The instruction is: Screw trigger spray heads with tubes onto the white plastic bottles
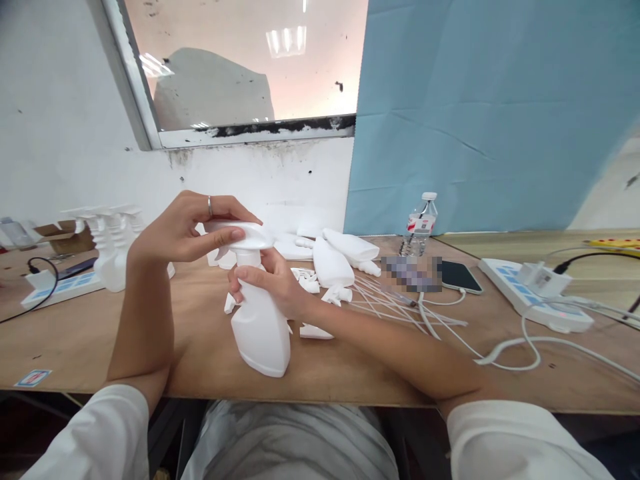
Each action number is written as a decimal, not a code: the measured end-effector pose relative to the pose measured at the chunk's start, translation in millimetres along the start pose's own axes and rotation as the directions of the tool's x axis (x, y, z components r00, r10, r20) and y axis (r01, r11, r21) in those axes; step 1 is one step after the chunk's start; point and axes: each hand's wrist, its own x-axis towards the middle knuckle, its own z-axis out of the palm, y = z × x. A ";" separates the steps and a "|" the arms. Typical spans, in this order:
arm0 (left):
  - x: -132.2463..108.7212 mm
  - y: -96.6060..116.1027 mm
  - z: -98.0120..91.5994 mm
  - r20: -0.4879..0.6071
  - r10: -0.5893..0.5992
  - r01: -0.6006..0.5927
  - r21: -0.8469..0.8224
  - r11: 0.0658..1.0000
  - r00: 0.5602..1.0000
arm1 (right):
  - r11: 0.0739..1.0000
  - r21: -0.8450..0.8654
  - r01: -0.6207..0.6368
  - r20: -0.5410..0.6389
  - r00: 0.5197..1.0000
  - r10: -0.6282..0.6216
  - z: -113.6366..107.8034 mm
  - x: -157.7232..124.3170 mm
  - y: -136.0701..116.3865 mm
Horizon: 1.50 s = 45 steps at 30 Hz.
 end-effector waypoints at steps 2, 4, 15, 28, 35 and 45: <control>-0.2 -0.2 -0.2 0.006 -0.004 0.004 -0.009 1.000 1.000 | 1.000 0.004 0.004 -0.010 1.000 -0.004 0.9 -0.4 -0.2; -0.2 -0.5 -0.5 0.005 -0.005 0.005 -0.007 1.000 1.000 | 0.999 0.041 0.022 -0.002 1.000 -0.022 1.1 -1.1 -0.2; -0.3 -1.5 -0.5 0.014 -0.014 0.015 -0.012 1.000 1.000 | 0.999 0.041 0.016 -0.020 1.000 -0.015 1.4 -1.7 0.3; 0.2 -1.4 -1.3 0.050 -0.015 0.017 -0.037 0.999 0.999 | 0.999 0.015 0.038 -0.032 0.999 -0.038 2.8 -2.2 1.2; 0.4 -0.9 -1.5 0.063 -0.019 0.021 -0.033 0.999 0.998 | 0.999 -0.021 0.035 -0.038 0.999 -0.035 3.3 -1.6 1.1; 0.4 -1.9 -2.0 0.077 -0.014 0.017 -0.040 0.999 0.997 | 1.000 0.006 0.012 -0.030 0.999 -0.011 3.6 -1.1 -1.0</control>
